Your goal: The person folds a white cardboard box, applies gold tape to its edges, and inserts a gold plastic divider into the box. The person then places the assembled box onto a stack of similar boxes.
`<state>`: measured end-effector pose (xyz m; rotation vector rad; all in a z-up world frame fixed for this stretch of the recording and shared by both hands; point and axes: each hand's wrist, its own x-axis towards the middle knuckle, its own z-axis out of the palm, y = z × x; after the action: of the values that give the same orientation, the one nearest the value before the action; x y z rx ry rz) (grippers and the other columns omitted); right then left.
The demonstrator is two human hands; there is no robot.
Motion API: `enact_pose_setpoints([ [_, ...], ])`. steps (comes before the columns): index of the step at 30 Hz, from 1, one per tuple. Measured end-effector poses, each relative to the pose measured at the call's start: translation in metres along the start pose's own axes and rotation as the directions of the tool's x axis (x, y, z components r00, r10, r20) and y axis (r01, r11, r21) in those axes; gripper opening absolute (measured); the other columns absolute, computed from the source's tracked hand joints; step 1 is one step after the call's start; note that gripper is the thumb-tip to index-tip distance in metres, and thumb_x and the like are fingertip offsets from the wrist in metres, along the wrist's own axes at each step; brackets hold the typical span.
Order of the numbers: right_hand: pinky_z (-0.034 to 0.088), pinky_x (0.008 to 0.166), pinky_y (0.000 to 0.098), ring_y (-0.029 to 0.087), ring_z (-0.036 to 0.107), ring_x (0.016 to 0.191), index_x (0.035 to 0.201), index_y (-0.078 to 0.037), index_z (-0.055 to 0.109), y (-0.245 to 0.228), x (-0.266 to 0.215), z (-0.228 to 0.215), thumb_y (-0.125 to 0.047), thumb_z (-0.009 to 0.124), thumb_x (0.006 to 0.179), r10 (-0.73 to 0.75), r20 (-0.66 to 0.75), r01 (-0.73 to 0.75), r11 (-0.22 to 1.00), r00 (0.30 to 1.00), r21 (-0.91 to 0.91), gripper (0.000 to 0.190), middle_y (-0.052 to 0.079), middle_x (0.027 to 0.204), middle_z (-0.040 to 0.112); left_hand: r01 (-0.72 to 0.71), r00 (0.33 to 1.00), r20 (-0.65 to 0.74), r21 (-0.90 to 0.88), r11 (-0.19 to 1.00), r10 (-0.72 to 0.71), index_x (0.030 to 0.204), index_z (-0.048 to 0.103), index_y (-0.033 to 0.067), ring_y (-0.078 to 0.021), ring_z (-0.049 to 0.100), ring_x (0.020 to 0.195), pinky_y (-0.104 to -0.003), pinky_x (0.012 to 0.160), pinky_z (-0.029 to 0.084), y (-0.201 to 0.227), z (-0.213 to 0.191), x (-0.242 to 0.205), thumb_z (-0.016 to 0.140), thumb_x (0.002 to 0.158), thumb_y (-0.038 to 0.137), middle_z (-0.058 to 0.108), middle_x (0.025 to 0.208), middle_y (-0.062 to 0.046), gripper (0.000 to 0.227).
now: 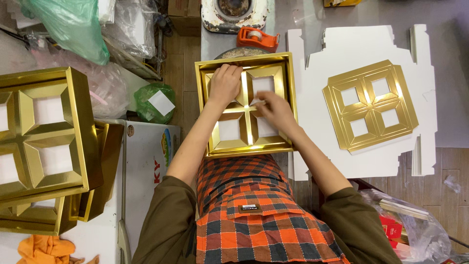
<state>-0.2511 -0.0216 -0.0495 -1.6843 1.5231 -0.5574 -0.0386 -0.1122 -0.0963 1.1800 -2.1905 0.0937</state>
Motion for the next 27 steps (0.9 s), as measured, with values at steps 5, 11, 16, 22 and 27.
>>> enact_pose_setpoints([
  [5,0.049,0.111,0.0366,0.022,0.058,0.13,0.142,0.0,0.046,0.039,0.058,0.031,-0.026,0.074,0.096,0.243,0.135,-0.225,0.398,0.961,0.889,0.06,0.016,0.144,0.054,0.087,0.996,0.007,-0.051,0.995,-0.087,0.107,0.074,0.0034,-0.0259,0.063,0.103,-0.04,0.09,0.051,0.007,-0.002,-0.001,0.068,0.085,0.005,0.071,0.103,-0.008,0.023],
  [11,0.053,0.096,0.0376,0.021,0.067,0.105,0.12,-0.006,0.063,0.068,0.113,0.053,-0.032,0.075,0.093,0.286,0.317,-0.35,0.074,0.904,0.934,0.039,0.01,0.116,0.068,0.082,0.994,-0.067,-0.053,0.995,-0.085,0.108,0.074,0.0021,-0.0265,0.063,0.103,-0.041,0.091,0.048,0.018,-0.012,-0.002,0.07,0.086,0.006,0.071,0.105,-0.009,0.024],
  [16,0.055,0.086,0.0334,0.016,0.068,0.093,0.112,-0.005,0.07,0.055,0.12,0.059,-0.027,0.074,0.095,0.228,0.202,-0.234,0.122,0.952,0.964,0.029,0.005,0.1,0.073,0.175,0.984,-0.017,-0.122,0.977,-0.178,0.106,0.074,0.004,-0.0267,0.063,0.104,-0.041,0.09,0.047,0.02,-0.017,0.001,0.069,0.084,0.005,0.072,0.106,-0.008,0.023],
  [22,0.053,0.086,0.028,0.012,0.065,0.095,0.116,0.0,0.068,0.058,0.107,0.068,-0.019,0.072,0.101,0.168,0.033,-0.06,0.159,0.985,0.985,0.025,0.004,0.105,0.072,0.198,0.972,-0.1,-0.147,0.969,-0.213,0.114,0.073,0.0037,-0.0265,0.061,0.108,-0.042,0.093,0.046,0.026,-0.016,0.004,0.071,0.094,0.007,0.069,0.108,-0.007,0.02],
  [27,0.053,0.086,0.0276,0.011,0.065,0.095,0.118,-0.003,0.066,0.052,0.102,0.066,-0.017,0.071,0.103,0.108,-0.012,-0.005,0.149,0.994,0.989,0.021,0.003,0.106,0.07,0.163,0.973,-0.152,-0.066,0.984,-0.171,0.114,0.071,0.0051,-0.028,0.056,0.113,-0.045,0.097,0.044,0.036,-0.031,0.005,0.072,0.09,0.009,0.061,0.114,-0.007,0.024],
])
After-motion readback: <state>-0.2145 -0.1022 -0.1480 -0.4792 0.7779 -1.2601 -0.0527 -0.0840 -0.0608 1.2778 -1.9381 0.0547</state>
